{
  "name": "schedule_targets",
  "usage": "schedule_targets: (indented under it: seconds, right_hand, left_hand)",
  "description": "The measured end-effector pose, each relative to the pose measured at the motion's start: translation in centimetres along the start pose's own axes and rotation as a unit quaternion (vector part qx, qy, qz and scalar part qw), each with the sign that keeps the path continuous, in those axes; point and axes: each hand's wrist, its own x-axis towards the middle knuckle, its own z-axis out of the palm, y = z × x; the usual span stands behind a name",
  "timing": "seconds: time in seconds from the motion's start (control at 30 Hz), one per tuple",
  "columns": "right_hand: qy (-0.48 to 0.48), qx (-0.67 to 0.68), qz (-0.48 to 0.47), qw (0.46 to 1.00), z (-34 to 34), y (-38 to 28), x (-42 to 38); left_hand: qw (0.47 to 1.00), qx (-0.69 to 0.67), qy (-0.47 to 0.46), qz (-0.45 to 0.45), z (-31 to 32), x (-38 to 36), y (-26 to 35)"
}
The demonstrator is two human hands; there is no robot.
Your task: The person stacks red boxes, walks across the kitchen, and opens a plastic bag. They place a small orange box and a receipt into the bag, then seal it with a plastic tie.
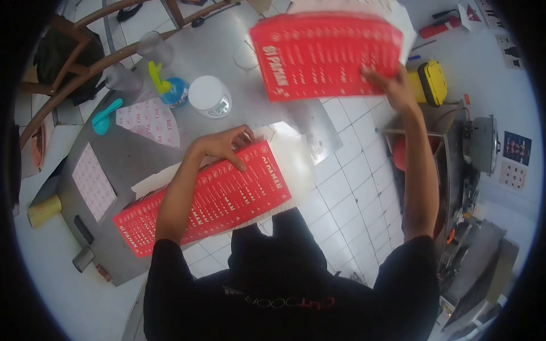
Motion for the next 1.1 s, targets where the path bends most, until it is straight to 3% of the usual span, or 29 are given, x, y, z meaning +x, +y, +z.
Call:
schedule_targets:
  seconds: [0.07,0.3,0.5,0.7,1.1]
  right_hand:
    - [0.076,0.092,0.032,0.992,1.2,-0.1,-6.4]
    - [-0.013,0.103,0.154,0.983,1.6,8.4,-16.4]
    - [-0.114,0.12,0.196,0.967,4.2,9.6,-15.9]
    - [-0.179,0.094,0.233,0.951,4.3,10.0,-14.6]
    - [-0.289,-0.006,0.212,0.934,3.2,7.7,-10.0]
  left_hand:
    - [0.999,0.016,-0.005,0.029,-0.2,0.9,-0.7]
    - [0.998,0.023,-0.039,0.042,0.3,1.1,0.8]
    - [0.985,0.142,-0.07,0.064,-0.7,3.5,1.4]
    - [0.994,0.095,-0.033,0.039,-0.8,3.3,0.4]
    - [0.993,0.12,-0.002,0.008,-0.9,2.9,0.8]
